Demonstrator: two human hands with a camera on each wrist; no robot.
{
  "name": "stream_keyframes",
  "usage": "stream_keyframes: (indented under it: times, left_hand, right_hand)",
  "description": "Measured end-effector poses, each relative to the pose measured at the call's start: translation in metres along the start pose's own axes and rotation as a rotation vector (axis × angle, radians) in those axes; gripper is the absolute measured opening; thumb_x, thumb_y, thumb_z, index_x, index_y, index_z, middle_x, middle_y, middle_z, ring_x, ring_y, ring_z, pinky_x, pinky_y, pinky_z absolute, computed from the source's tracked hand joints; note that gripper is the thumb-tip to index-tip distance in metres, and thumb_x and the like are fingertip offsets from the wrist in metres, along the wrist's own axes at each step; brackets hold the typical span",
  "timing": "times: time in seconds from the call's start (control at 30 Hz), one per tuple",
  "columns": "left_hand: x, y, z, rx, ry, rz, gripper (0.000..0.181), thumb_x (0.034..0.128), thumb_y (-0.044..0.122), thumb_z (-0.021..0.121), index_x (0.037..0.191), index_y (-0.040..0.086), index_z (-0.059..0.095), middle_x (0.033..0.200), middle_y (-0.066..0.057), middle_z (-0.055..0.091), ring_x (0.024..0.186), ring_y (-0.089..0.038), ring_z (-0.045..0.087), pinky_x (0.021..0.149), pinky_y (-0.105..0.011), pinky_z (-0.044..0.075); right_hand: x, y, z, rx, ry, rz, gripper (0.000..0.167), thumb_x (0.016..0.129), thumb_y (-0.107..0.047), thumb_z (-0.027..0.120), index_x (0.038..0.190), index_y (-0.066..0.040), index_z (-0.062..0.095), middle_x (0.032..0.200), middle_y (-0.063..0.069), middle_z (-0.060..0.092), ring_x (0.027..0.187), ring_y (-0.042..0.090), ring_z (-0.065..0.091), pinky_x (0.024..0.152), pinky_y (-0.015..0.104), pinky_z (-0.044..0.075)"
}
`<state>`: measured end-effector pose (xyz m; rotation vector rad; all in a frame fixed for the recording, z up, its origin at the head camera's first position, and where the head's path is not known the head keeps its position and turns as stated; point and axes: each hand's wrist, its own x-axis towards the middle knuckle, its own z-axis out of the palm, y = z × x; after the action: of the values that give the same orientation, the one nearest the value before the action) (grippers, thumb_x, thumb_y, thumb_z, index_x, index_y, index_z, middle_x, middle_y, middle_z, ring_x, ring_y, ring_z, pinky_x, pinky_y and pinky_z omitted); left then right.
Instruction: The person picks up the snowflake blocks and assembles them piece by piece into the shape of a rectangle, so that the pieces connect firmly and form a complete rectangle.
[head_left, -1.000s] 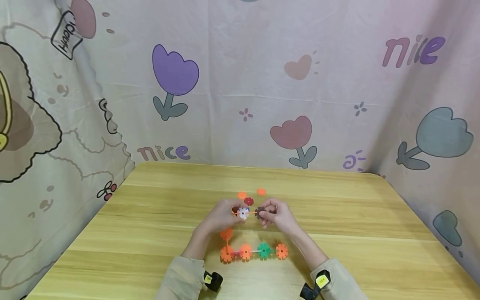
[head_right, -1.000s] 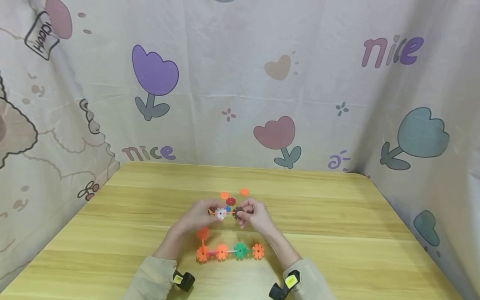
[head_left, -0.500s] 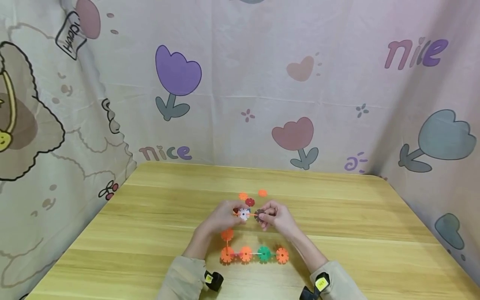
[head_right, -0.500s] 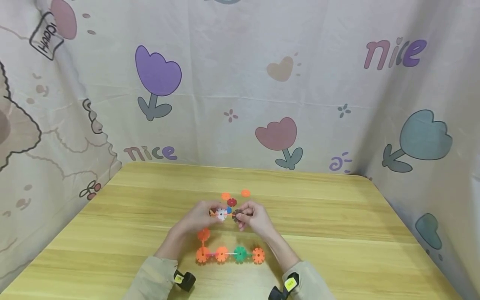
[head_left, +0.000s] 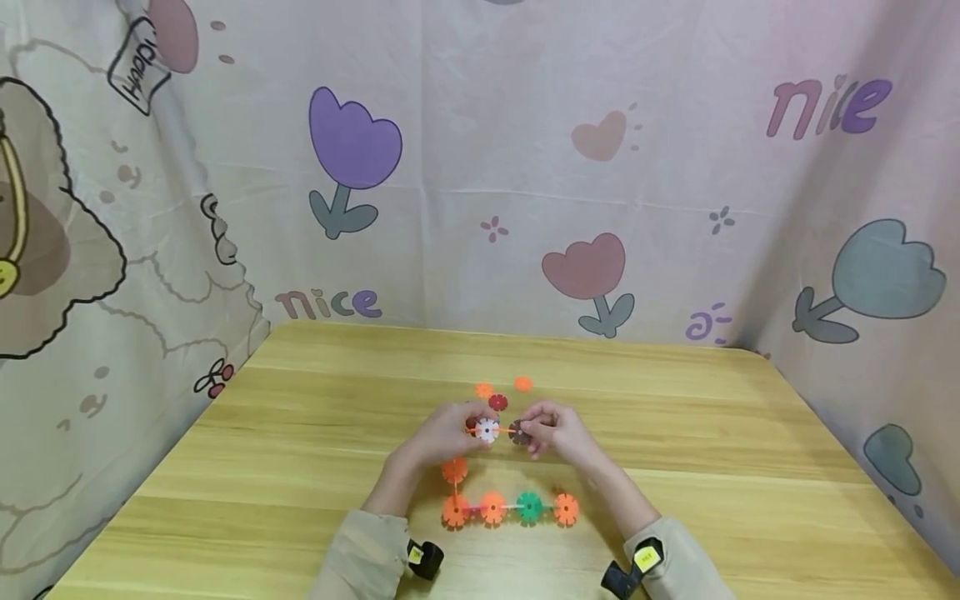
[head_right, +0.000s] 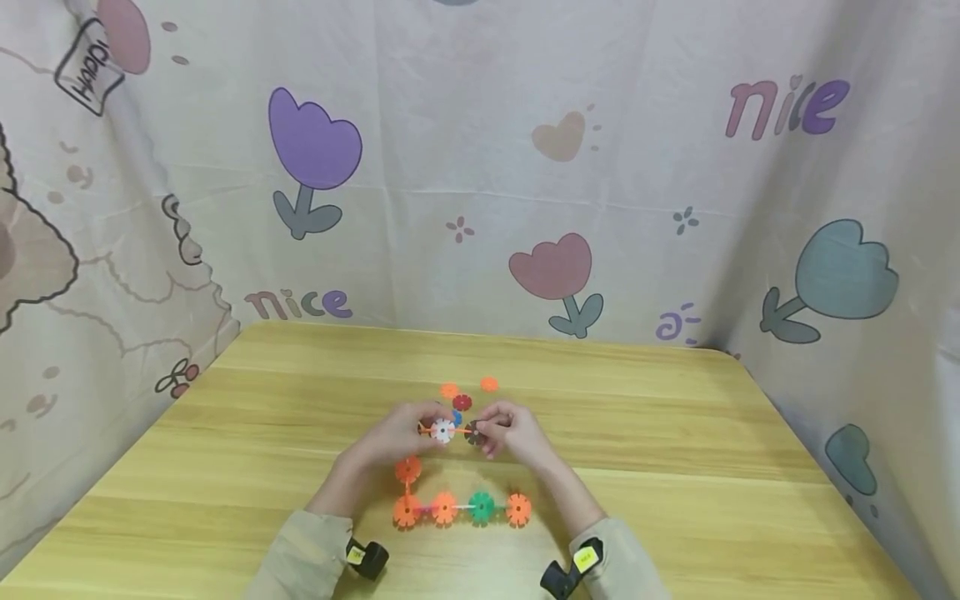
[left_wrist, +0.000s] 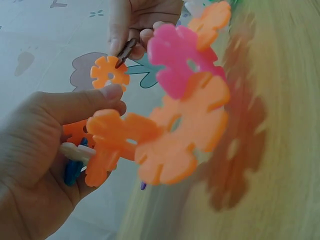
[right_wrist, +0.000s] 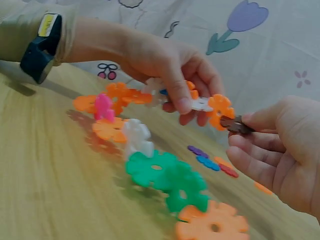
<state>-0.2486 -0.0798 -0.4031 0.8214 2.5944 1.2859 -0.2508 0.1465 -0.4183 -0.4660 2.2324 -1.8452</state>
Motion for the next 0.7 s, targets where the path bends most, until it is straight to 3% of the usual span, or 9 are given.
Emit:
stream_keyframes:
  times: [0.13,0.33,0.53,0.7]
  left_hand:
    - [0.001,-0.002,-0.001,-0.029,-0.005,-0.007,0.031,0.079,0.003,0.07,0.11,0.007,0.064,0.099,-0.001,0.062,0.088,-0.019,0.055,0.073,-0.034,0.049]
    - [0.002,-0.001,-0.004,-0.053,-0.009,-0.023,0.031,0.08,0.003,0.069,0.109,0.008,0.063,0.1,0.001,0.061,0.088,-0.018,0.053,0.075,-0.032,0.048]
    - [0.001,-0.001,-0.004,-0.027,-0.016,-0.024,0.029,0.0812,0.005,0.069,0.109,0.008,0.062,0.095,0.001,0.06,0.082,-0.016,0.053,0.072,-0.031,0.048]
    - [0.0,-0.001,-0.004,-0.016,-0.014,-0.034,0.03,0.0822,0.006,0.068,0.111,0.008,0.062,0.094,0.001,0.06,0.078,-0.015,0.053,0.069,-0.029,0.048]
  right_hand:
    - [0.002,0.002,-0.011,-0.004,0.024,-0.029,0.031,0.09,-0.009,0.057,0.108,0.016,0.052,0.078,0.014,0.063,0.066,0.022,0.06,0.059,0.034,0.054]
    - [0.008,0.006,-0.025,-0.024,0.105,-0.024,0.034,0.088,-0.002,0.055,0.115,0.018,0.049,0.095,0.029,0.061,0.076,0.027,0.062,0.062,0.034,0.054]
    - [0.019,0.011,-0.033,-0.069,0.141,0.041,0.036,0.087,-0.002,0.058,0.119,0.013,0.051,0.106,0.026,0.059,0.089,0.031,0.06,0.073,0.035,0.053]
    - [0.033,0.015,-0.039,-0.153,0.147,0.014,0.034,0.088,-0.001,0.058,0.119,0.013,0.052,0.107,0.027,0.059,0.093,0.031,0.059,0.076,0.033,0.051]
